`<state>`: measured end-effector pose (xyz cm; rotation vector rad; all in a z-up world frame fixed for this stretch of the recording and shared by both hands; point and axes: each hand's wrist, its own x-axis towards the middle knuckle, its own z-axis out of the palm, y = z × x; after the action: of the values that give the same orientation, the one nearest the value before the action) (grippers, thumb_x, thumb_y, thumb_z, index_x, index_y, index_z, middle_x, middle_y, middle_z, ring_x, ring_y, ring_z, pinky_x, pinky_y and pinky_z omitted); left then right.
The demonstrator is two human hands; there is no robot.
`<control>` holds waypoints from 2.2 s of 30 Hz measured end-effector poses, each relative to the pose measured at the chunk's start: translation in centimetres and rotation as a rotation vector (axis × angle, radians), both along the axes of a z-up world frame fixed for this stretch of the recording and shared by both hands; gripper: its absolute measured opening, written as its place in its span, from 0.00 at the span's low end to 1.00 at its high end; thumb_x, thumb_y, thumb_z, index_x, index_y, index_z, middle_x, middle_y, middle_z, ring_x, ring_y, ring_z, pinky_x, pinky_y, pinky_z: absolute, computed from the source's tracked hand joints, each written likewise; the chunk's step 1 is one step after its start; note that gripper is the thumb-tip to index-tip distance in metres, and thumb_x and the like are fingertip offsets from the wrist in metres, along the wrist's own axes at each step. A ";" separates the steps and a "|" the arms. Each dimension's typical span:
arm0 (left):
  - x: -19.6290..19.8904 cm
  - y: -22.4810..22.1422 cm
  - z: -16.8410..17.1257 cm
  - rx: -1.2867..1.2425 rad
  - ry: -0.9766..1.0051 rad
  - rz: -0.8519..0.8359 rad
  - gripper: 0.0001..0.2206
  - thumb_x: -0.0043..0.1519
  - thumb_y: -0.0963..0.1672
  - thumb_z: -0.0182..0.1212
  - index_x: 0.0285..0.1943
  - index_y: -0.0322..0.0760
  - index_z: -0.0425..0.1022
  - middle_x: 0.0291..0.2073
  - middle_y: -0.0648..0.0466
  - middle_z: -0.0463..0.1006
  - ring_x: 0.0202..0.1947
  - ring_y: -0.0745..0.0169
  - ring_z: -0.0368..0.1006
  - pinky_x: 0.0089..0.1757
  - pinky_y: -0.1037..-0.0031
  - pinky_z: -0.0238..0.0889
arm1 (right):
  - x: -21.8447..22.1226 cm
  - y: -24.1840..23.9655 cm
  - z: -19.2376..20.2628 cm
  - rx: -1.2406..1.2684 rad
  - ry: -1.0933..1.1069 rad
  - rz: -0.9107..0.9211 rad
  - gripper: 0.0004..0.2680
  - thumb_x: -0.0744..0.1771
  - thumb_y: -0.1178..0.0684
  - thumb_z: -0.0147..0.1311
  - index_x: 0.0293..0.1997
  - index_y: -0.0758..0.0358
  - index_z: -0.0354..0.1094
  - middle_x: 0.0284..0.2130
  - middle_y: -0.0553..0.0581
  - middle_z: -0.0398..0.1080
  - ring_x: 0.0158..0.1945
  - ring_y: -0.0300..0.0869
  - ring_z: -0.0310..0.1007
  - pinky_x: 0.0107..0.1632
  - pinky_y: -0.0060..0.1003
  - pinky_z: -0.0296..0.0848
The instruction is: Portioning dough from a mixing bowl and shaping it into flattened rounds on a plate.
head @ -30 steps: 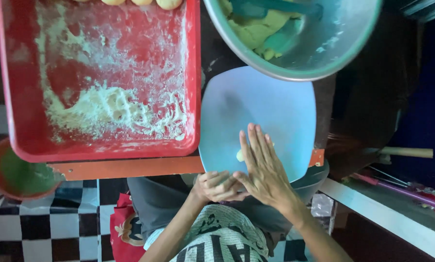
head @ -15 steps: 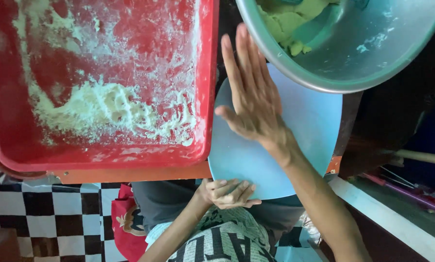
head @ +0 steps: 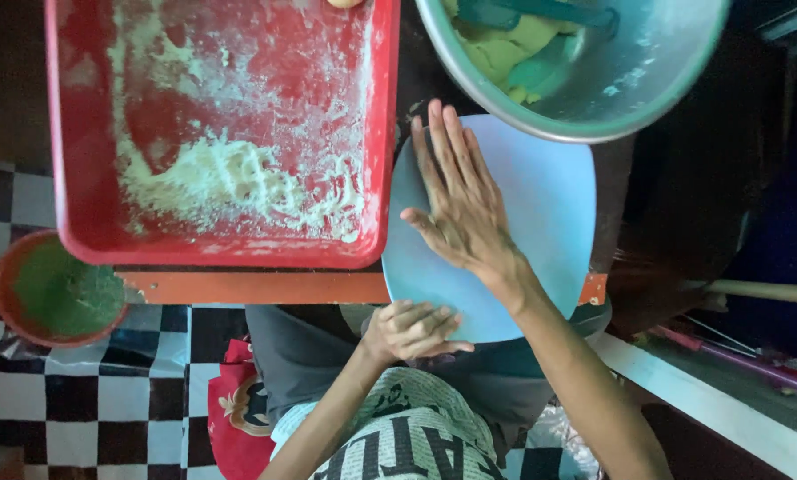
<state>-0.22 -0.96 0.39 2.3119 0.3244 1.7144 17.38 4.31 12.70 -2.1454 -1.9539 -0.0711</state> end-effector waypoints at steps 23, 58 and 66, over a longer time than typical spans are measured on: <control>-1.9 -0.9 2.6 0.017 0.174 -0.052 0.16 0.62 0.60 0.60 0.49 0.60 0.84 0.44 0.67 0.78 0.49 0.69 0.68 0.53 0.73 0.68 | -7.0 -20.8 4.9 -0.121 0.132 -0.105 0.26 0.72 0.34 0.30 0.77 0.56 0.51 0.74 0.60 0.52 0.77 0.57 0.46 0.73 0.58 0.45; -0.1 0.2 -0.7 0.002 0.013 -0.011 0.14 0.61 0.59 0.61 0.44 0.60 0.85 0.43 0.68 0.82 0.44 0.73 0.72 0.55 0.77 0.66 | -1.2 -4.0 -0.4 -0.121 -0.038 -0.072 0.37 0.70 0.26 0.12 0.80 0.71 0.36 0.77 0.75 0.33 0.80 0.63 0.31 0.78 0.55 0.33; -0.5 1.4 -1.7 0.229 0.088 -0.050 0.33 0.62 0.70 0.63 0.57 0.49 0.79 0.44 0.64 0.76 0.39 0.75 0.73 0.62 0.70 0.54 | 1.8 3.0 -0.6 -0.152 0.142 -0.094 0.39 0.66 0.21 0.07 0.82 0.59 0.27 0.81 0.61 0.29 0.86 0.49 0.27 0.86 0.49 0.30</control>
<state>-0.72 0.41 -1.35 2.5376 0.0878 1.7081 19.14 7.33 12.07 -2.2683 -1.8318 0.2149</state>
